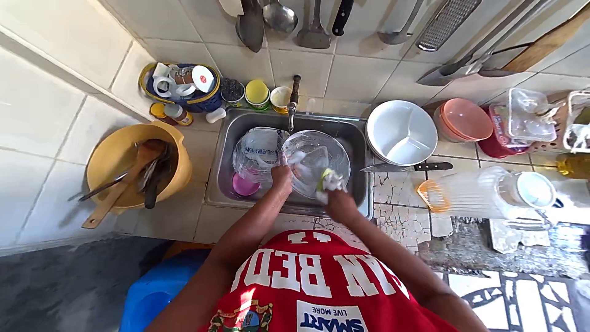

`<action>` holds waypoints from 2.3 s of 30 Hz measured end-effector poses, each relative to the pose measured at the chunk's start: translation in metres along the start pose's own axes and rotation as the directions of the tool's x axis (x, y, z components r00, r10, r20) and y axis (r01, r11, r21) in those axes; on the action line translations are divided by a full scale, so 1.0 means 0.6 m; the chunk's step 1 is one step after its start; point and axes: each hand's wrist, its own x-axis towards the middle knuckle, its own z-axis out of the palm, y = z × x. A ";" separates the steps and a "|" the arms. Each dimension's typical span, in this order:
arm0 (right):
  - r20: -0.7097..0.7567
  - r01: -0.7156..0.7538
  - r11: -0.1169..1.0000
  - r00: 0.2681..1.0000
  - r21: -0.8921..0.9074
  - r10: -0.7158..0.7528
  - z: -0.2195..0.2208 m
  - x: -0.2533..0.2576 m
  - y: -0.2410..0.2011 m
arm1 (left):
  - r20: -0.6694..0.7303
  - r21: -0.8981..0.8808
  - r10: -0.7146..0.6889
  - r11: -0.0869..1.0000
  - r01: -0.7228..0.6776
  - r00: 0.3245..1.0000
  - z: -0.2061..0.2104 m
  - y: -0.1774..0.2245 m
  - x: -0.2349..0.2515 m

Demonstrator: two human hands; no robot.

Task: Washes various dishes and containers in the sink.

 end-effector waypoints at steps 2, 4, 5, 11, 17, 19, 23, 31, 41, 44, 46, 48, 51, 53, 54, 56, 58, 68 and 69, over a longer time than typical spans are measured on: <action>-0.005 0.078 0.989 0.997 0.123 -0.078 0.013 0.000 -0.045 | 0.035 0.146 -0.049 0.988 0.044 0.998 0.002 0.007 -0.017; -0.100 0.146 0.964 0.987 0.222 -0.126 0.011 0.037 -0.066 | 0.075 0.242 -0.070 0.969 0.049 0.995 0.006 0.004 -0.038; -0.142 0.158 0.957 0.982 0.243 -0.126 0.004 0.065 -0.065 | 0.095 0.206 -0.066 0.977 0.045 0.993 0.009 -0.003 -0.047; -0.236 0.017 0.993 0.971 -0.114 -0.044 -0.066 0.185 0.039 | 0.062 0.074 -0.092 0.993 0.088 0.994 0.003 -0.009 -0.043; -0.017 -0.068 0.993 0.998 -0.098 0.067 -0.022 0.064 0.023 | -0.053 -0.056 -0.103 0.993 0.100 0.993 -0.007 -0.014 -0.013; 0.076 0.045 0.999 0.996 -0.006 -0.045 0.000 0.042 -0.022 | -0.026 0.045 -0.108 0.993 0.109 0.994 -0.001 -0.012 -0.018; -0.034 0.164 0.984 0.986 0.066 -0.162 0.013 0.106 -0.039 | 0.077 0.244 0.001 0.969 -0.020 0.997 0.011 -0.003 -0.043; -0.218 -0.086 0.994 0.973 -0.067 0.069 -0.024 0.105 0.087 | 0.039 -0.024 -0.042 0.999 0.043 0.998 -0.017 -0.010 -0.012; -0.119 0.053 0.998 0.991 -0.015 -0.055 -0.014 0.127 -0.002 | 0.058 0.174 0.003 0.985 -0.013 0.998 0.011 0.006 -0.044; -0.257 -0.015 0.992 0.966 -0.126 -0.018 -0.031 0.135 0.080 | 0.038 0.096 0.080 0.992 -0.083 0.996 -0.004 0.007 -0.024; -0.250 -0.015 0.989 0.968 -0.148 -0.023 -0.020 0.095 0.086 | 0.006 0.089 0.101 0.991 -0.101 0.995 -0.021 0.015 -0.007; -0.046 -0.033 0.991 0.999 -0.126 0.028 -0.011 0.038 0.037 | -0.026 0.097 0.063 0.993 -0.060 0.998 -0.027 0.018 0.001; 0.121 0.092 0.996 0.989 -0.002 -0.091 0.011 0.012 -0.036 | 0.002 0.134 0.100 0.986 -0.100 0.995 -0.019 0.014 -0.007; 0.040 0.153 0.988 0.987 0.011 -0.154 0.010 0.044 -0.048 | 0.050 0.118 0.173 0.977 -0.178 0.984 -0.012 0.018 -0.026; -0.040 0.162 0.987 0.986 0.001 -0.162 0.006 0.069 -0.040 | 0.069 0.106 0.192 0.974 -0.199 0.979 -0.011 0.018 -0.034; -0.172 0.124 0.991 0.976 -0.048 -0.130 -0.016 0.117 -0.002 | 0.069 0.076 0.180 0.980 -0.185 0.981 -0.013 0.018 -0.039; -0.294 0.073 0.985 0.949 -0.157 -0.117 -0.030 0.137 0.054 | 0.056 0.037 0.115 0.992 -0.117 0.992 -0.022 0.019 -0.035; 0.070 0.434 0.901 0.899 -0.008 -0.432 0.026 0.017 -0.038 | 0.041 0.210 0.039 0.977 -0.047 0.998 -0.031 0.021 -0.032; 0.016 0.453 0.891 0.891 -0.014 -0.453 0.025 0.027 -0.050 | 0.074 0.271 0.054 0.960 -0.072 0.996 -0.031 0.029 -0.043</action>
